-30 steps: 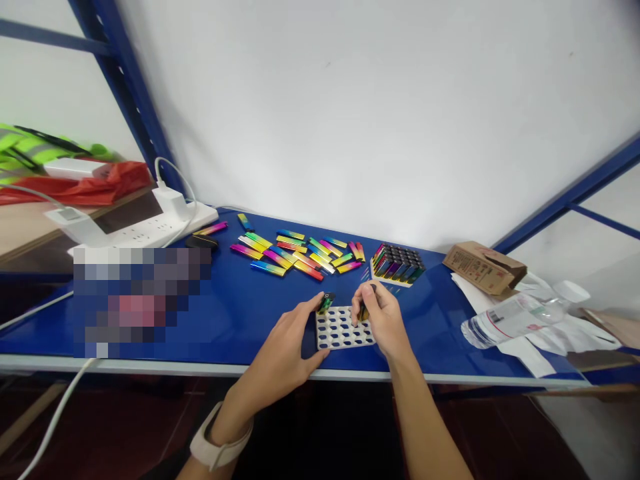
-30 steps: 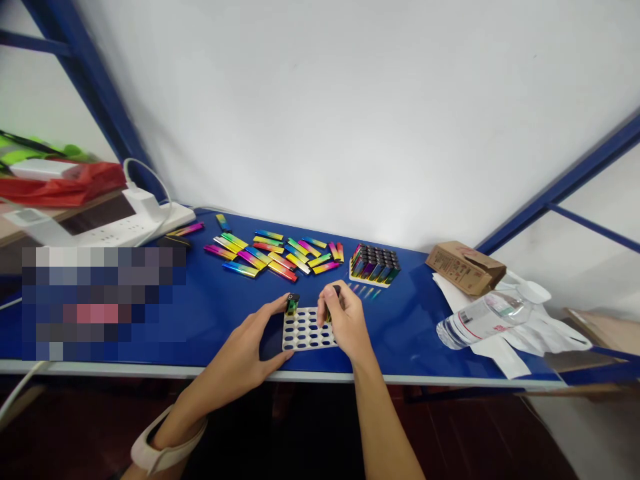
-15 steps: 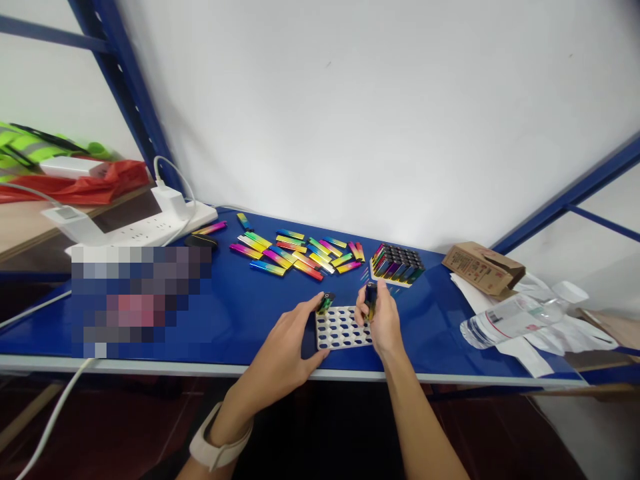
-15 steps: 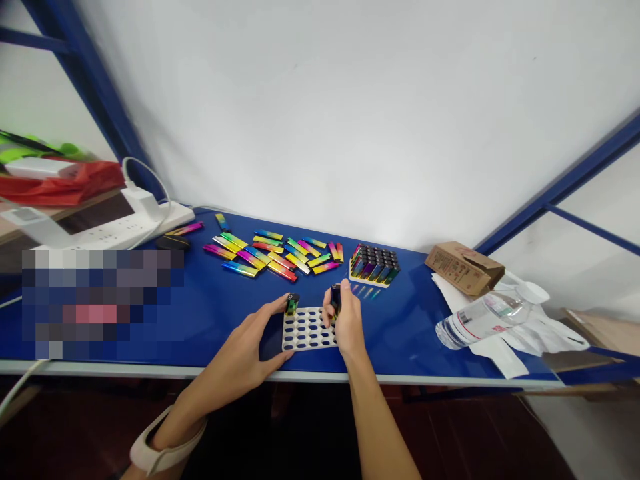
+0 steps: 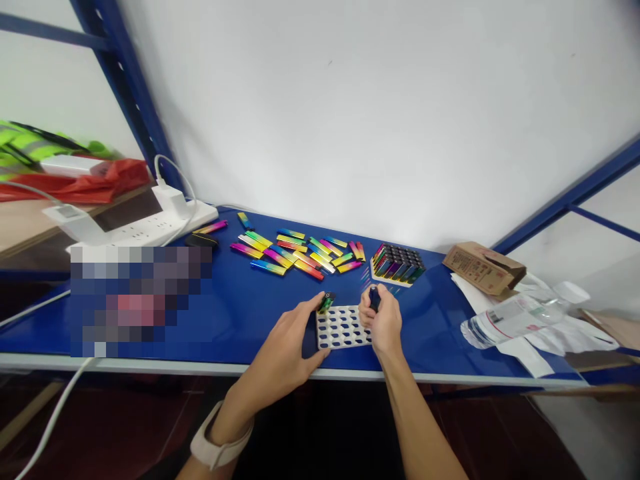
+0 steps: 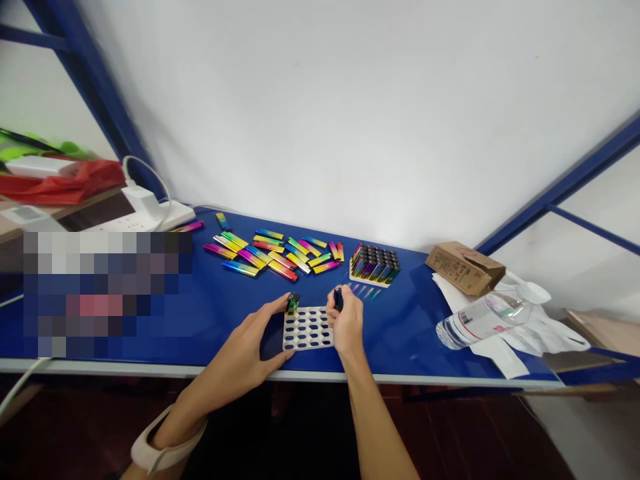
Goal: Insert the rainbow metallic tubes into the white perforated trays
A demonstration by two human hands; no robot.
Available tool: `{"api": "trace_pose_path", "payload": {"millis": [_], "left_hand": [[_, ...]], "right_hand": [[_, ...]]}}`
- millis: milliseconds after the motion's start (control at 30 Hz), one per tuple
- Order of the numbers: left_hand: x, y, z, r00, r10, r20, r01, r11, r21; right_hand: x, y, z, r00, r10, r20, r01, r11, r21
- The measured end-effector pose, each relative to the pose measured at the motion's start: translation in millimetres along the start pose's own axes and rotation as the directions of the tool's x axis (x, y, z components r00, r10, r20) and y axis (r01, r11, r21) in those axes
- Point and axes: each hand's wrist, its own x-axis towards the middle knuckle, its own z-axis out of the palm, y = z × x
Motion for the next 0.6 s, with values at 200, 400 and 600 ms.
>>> {"api": "trace_pose_path", "payload": {"millis": [200,400,600], "left_hand": [[1,-1,0.0,1.000,-0.011,0.007,0.011,1.000,0.001],[0,0,-0.6,1.000,-0.002,0.006,0.002,1.000,0.000],[1,-1,0.6,1.000,0.013,-0.009,-0.013,1.000,-0.002]], "right_hand": [[1,2,-3,0.999,-0.008,0.039,0.009,0.999,-0.039],[-1,-3,-6,0.993,-0.018,0.116,0.037,0.986,-0.163],[-4,-13,-9,0.940,-0.140,0.312,0.253,0.897,-0.362]]}}
